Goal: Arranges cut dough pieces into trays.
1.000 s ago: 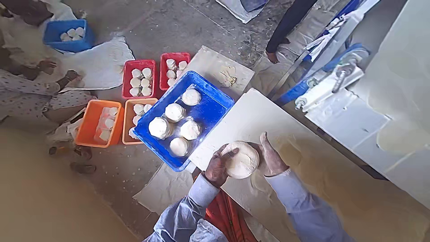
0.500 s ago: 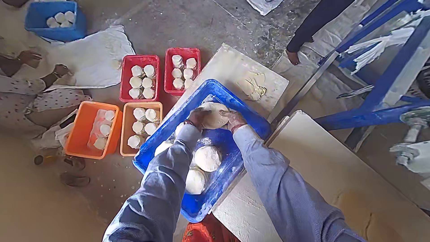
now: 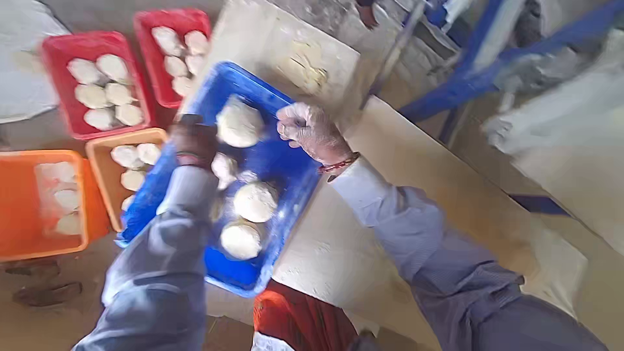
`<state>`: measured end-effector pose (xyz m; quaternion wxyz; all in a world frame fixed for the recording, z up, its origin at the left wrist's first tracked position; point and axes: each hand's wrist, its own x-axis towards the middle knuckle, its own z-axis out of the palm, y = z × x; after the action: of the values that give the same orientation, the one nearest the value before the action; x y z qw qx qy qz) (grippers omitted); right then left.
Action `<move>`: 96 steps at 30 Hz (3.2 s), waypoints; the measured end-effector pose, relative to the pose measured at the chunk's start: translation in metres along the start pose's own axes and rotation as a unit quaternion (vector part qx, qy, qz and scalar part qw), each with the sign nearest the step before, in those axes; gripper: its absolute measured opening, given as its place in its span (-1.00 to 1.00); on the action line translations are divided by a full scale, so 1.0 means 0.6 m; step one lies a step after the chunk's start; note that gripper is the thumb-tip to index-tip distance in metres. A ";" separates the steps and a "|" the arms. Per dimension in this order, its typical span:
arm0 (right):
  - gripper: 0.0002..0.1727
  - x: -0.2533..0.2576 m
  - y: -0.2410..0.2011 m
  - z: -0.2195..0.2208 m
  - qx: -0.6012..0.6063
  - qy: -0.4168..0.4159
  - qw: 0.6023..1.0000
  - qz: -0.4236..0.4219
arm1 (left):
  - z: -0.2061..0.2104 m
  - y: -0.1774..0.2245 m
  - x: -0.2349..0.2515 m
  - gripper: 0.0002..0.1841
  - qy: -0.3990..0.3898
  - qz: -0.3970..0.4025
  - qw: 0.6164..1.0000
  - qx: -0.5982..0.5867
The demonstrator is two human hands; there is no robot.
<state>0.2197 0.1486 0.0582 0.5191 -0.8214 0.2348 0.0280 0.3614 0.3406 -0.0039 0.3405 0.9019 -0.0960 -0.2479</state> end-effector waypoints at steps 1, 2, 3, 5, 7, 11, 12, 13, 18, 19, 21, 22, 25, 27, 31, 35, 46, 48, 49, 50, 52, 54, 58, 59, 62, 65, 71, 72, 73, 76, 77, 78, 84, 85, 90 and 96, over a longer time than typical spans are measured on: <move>-0.66 -0.060 -0.008 -0.050 0.021 -0.005 0.999 -0.040 | -0.005 -0.001 -0.042 -0.46 0.007 0.015 0.998 -0.053; -0.69 -0.123 -0.011 -0.102 0.027 -0.008 0.996 -0.079 | -0.007 0.001 -0.091 -0.46 0.011 0.029 0.995 -0.098; -0.70 -0.190 -0.012 -0.155 0.016 -0.013 0.995 -0.099 | -0.005 0.006 -0.148 -0.49 0.013 0.040 0.990 -0.132; -0.71 -0.321 0.002 -0.252 -0.049 0.002 0.995 -0.082 | 0.010 0.016 -0.264 -0.55 0.011 0.078 0.978 -0.194; -0.71 -0.441 0.038 -0.315 -0.127 0.047 0.991 -0.006 | 0.051 0.031 -0.377 -0.65 -0.018 0.088 0.962 -0.257; -0.71 -0.589 0.136 -0.327 -0.130 0.070 0.983 0.113 | 0.182 0.078 -0.586 -0.67 -0.170 0.010 0.938 -0.303; -0.70 -0.600 0.155 -0.310 -0.122 0.059 0.984 0.114 | 0.216 0.096 -0.627 -0.68 -0.208 -0.029 0.930 -0.302; -0.64 -0.601 0.174 -0.291 -0.123 0.036 0.986 0.107 | 0.248 0.116 -0.661 -0.70 -0.246 -0.081 0.919 -0.298; -0.22 -0.556 0.224 -0.224 -0.304 -0.095 0.945 0.073 | 0.383 0.171 -0.733 -0.59 -0.305 -0.268 0.859 -0.312; -0.20 -0.551 0.234 -0.213 -0.338 -0.101 0.933 0.069 | 0.400 0.174 -0.732 -0.55 -0.290 -0.284 0.861 -0.307; -0.22 -0.552 0.250 -0.200 -0.387 -0.095 0.915 0.057 | 0.420 0.181 -0.729 -0.51 -0.261 -0.300 0.868 -0.297; -0.24 -0.555 0.253 -0.199 -0.397 -0.098 0.911 0.056 | 0.425 0.184 -0.729 -0.52 -0.251 -0.301 0.871 -0.294; -0.24 -0.561 0.248 -0.206 -0.373 -0.111 0.916 0.094 | 0.433 0.183 -0.736 -0.60 -0.235 -0.300 0.878 -0.288; -0.19 -0.550 0.246 -0.219 -0.332 -0.120 0.925 0.145 | 0.436 0.182 -0.737 -0.65 -0.223 -0.296 0.882 -0.292; -0.21 -0.516 0.275 -0.226 -0.238 -0.153 0.934 0.218 | 0.439 0.177 -0.744 -0.71 -0.210 -0.284 0.889 -0.292; -0.16 -0.523 0.271 -0.224 -0.242 -0.149 0.935 0.211 | 0.422 0.163 -0.759 -0.70 -0.220 -0.263 0.898 -0.276; -0.41 -0.599 0.100 -0.139 -0.251 -0.059 0.966 0.024 | 0.309 0.061 -0.710 -0.62 -0.055 -0.105 0.837 -0.533; -0.44 -0.594 0.060 -0.112 -0.210 -0.028 0.977 -0.034 | 0.290 0.055 -0.684 -0.47 -0.093 -0.115 0.777 -0.611; -0.45 -0.584 0.043 -0.099 -0.182 -0.020 0.982 -0.053 | 0.276 0.057 -0.673 -0.34 -0.113 -0.137 0.734 -0.655; -0.46 -0.571 0.029 -0.087 -0.151 -0.019 0.987 -0.059 | 0.259 0.060 -0.664 -0.24 -0.122 -0.164 0.681 -0.703; -0.44 -0.533 0.014 -0.066 -0.095 -0.033 0.994 -0.045 | 0.227 0.063 -0.646 -0.19 -0.121 -0.203 0.584 -0.777; -0.38 -0.484 0.008 -0.050 -0.058 -0.064 0.996 -0.012 | 0.201 0.053 -0.628 -0.32 -0.111 -0.177 0.582 -0.786; -0.27 -0.385 -0.004 -0.007 0.059 -0.198 0.975 0.085 | 0.144 0.009 -0.585 -0.61 -0.051 -0.152 0.698 -0.698; -0.31 -0.364 -0.010 0.013 0.086 -0.221 0.966 0.103 | 0.126 -0.003 -0.573 -0.58 -0.035 -0.154 0.716 -0.679; -0.48 -0.294 -0.029 0.089 0.065 -0.246 0.960 0.119 | 0.076 -0.052 -0.527 -0.55 -0.011 -0.153 0.766 -0.625; -0.47 -0.232 -0.023 0.178 -0.014 -0.248 0.959 0.139 | 0.056 -0.116 -0.471 -0.60 0.013 -0.184 0.835 -0.519; -0.33 -0.167 0.034 0.303 -0.115 -0.254 0.921 0.272 | 0.032 -0.184 -0.360 -0.48 -0.089 -0.269 0.942 -0.180; -0.34 -0.163 0.035 0.310 -0.140 -0.252 0.919 0.270 | 0.033 -0.187 -0.348 -0.49 -0.100 -0.269 0.945 -0.159; -0.36 -0.160 0.033 0.312 -0.167 -0.253 0.915 0.265 | 0.035 -0.189 -0.339 -0.50 -0.107 -0.265 0.948 -0.140; -0.43 -0.158 0.000 0.298 -0.282 -0.250 0.904 0.202 | 0.039 -0.186 -0.326 -0.54 -0.107 -0.251 0.959 -0.081; -0.46 -0.156 -0.010 0.290 -0.327 -0.232 0.904 0.150 | 0.040 -0.184 -0.324 -0.54 -0.101 -0.248 0.961 -0.063; -0.50 -0.149 -0.012 0.282 -0.369 -0.207 0.902 0.082 | 0.040 -0.181 -0.322 -0.51 -0.091 -0.249 0.963 -0.047; -0.52 -0.046 0.048 0.297 -0.457 -0.355 0.786 -0.219 | 0.042 -0.182 -0.345 -0.42 -0.020 -0.192 0.981 -0.002; -0.56 -0.033 0.055 0.308 -0.467 -0.377 0.763 -0.239 | 0.040 -0.184 -0.353 -0.45 -0.003 -0.173 0.985 -0.005; -0.71 -0.003 0.079 0.340 -0.472 -0.411 0.730 -0.276 | 0.032 -0.204 -0.403 -0.58 0.093 -0.091 0.990 -0.053; -0.58 -0.004 0.092 0.304 -0.500 -0.438 0.687 -0.293 | 0.018 -0.215 -0.441 -0.59 0.163 -0.032 0.984 -0.070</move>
<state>0.2305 0.2879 -0.0710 0.0567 -0.8807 -0.3208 0.3439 0.1289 0.5217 0.0046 0.4058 0.9067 0.0076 -0.1143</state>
